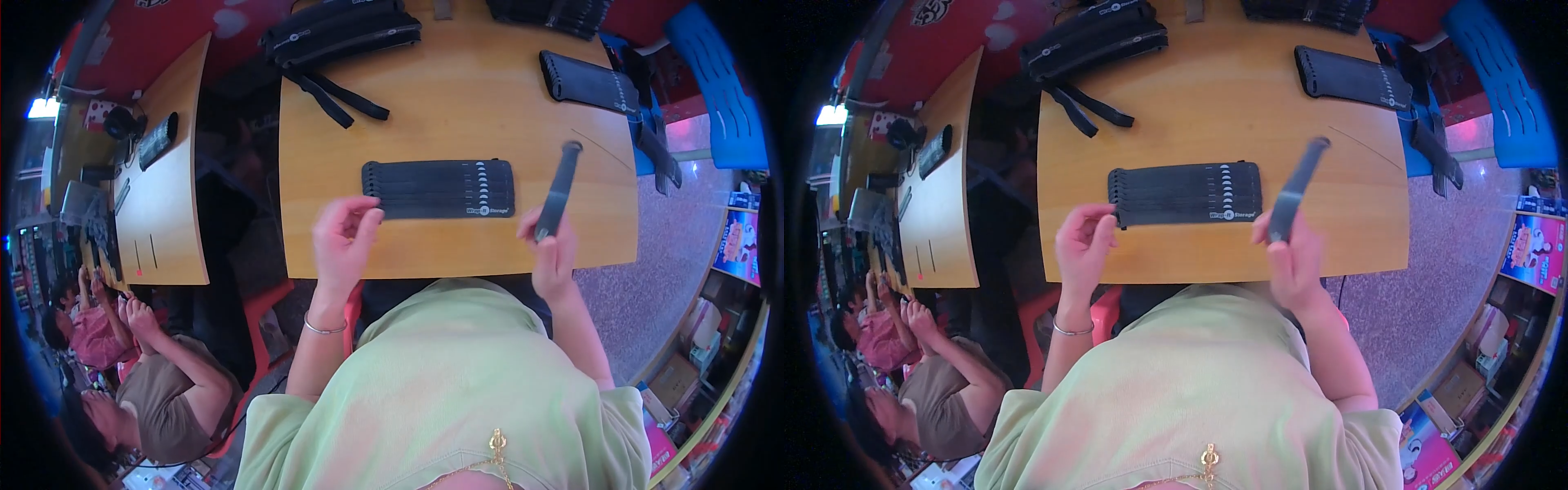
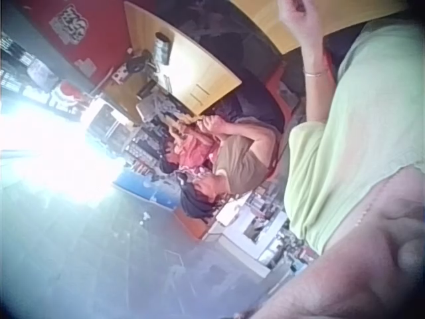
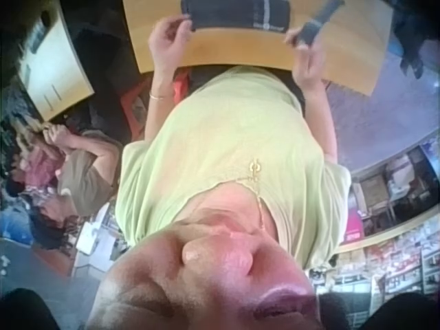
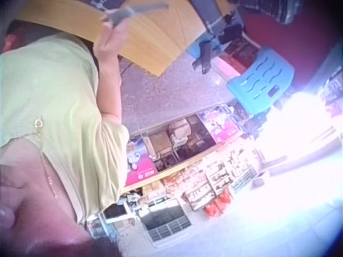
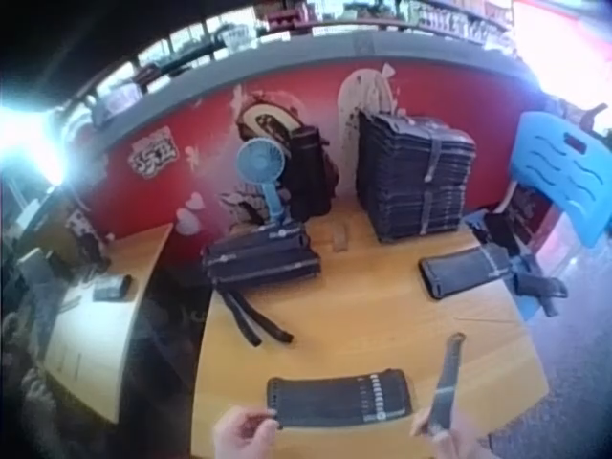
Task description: The recorder is seen assembling and inspecting black textile straps, inserting components and stacking them at a workstation.
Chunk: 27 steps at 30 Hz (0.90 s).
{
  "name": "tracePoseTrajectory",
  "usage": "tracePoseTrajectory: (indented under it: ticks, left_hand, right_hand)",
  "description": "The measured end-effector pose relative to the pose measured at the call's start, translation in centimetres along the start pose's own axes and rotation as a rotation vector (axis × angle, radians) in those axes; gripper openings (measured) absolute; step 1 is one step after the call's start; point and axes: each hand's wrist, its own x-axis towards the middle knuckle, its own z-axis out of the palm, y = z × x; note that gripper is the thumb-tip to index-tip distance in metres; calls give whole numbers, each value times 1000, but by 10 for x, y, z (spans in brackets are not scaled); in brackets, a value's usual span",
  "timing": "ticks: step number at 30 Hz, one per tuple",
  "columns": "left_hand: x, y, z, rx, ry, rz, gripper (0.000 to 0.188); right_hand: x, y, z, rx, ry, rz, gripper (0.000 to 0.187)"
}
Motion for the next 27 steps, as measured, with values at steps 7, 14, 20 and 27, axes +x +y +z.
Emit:
tracePoseTrajectory:
  ticks: [7,14,20,27]
  left_hand:
    - [-1,55,36,-529,-642,-149,34]
    - [0,52,47,-97,-718,123,47]
    - [-10,63,52,-246,-739,-33,64]
    - [-1,47,43,-714,-622,-25,63]
  right_hand:
    - [8,-39,15,-110,-618,84,22]
    - [2,-29,32,115,-550,169,15]
    - [9,-28,38,589,-221,270,16]
    - [14,-48,29,185,-493,384,19]
